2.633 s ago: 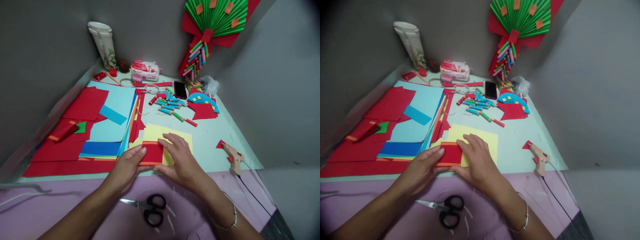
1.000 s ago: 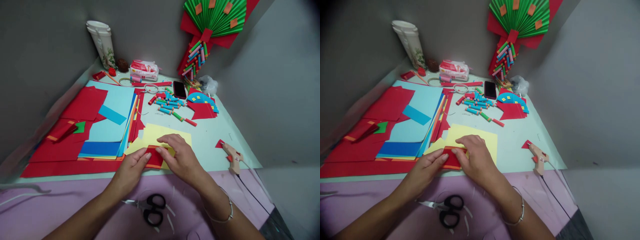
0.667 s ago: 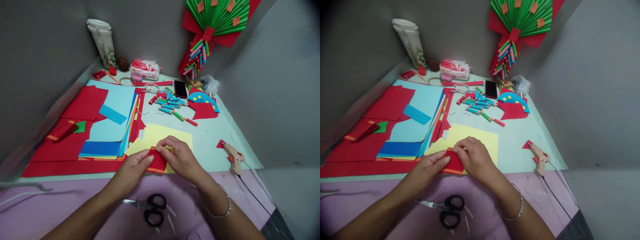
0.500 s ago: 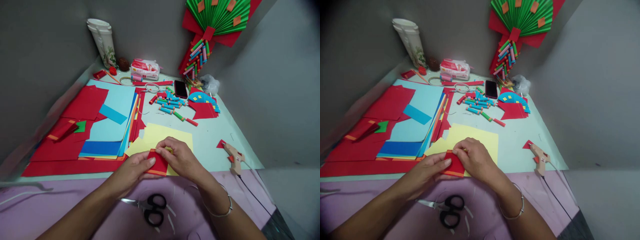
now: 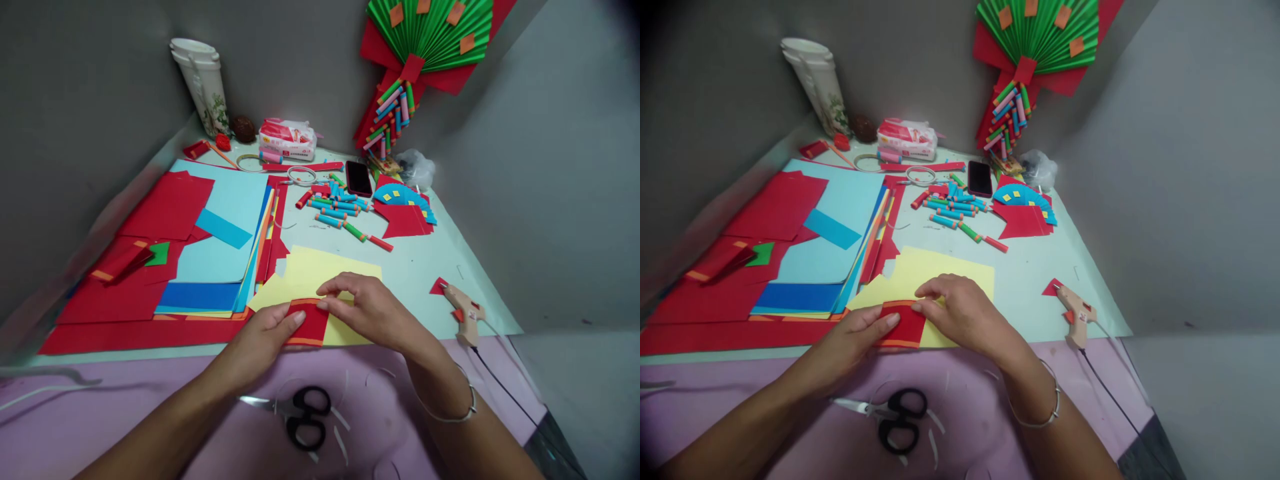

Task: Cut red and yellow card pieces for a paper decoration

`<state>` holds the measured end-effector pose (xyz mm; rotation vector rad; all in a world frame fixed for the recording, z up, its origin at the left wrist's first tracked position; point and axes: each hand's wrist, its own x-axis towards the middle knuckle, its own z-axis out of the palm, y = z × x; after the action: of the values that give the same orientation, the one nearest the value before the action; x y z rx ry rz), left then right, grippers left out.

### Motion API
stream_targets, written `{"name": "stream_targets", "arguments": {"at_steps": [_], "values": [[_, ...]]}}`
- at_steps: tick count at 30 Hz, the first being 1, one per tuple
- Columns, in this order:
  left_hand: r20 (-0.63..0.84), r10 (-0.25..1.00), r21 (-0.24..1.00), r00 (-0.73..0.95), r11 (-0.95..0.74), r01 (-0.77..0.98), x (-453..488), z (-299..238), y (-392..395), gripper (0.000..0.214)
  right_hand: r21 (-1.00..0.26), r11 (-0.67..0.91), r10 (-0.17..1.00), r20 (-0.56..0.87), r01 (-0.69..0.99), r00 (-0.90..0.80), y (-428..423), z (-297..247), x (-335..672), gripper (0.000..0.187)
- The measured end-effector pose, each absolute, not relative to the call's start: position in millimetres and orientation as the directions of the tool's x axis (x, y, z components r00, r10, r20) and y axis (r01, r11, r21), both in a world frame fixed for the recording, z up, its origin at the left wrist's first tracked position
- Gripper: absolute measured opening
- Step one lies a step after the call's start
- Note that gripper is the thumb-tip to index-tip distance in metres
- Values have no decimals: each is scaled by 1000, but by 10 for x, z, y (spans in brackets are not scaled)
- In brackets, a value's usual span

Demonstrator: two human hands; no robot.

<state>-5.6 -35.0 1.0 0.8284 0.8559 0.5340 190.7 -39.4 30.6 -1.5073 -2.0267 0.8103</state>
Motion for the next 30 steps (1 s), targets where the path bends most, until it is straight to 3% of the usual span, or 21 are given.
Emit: {"name": "stream_targets", "arguments": {"at_steps": [10,15,24,25,30], "values": [[-431,634,732,642,662,-162,-83,-83,-334,30,-713,172,966,-14,679,-259,-382,303,1909,9],[-455,660,760,597,637,-125,-63,-37,-332,31,-680,175,967,-16,712,-252,-368,322,1870,8],[-467,659,710,590,677,-195,-72,-90,-325,35,-634,279,949,67,721,-309,-368,275,1890,5],[-474,659,701,584,683,-203,-76,-96,-320,35,-619,303,944,87,725,-319,-377,273,1894,9],[-491,664,683,564,696,-224,-92,-93,-288,35,-534,467,879,189,705,-438,-463,271,1866,65]]}}
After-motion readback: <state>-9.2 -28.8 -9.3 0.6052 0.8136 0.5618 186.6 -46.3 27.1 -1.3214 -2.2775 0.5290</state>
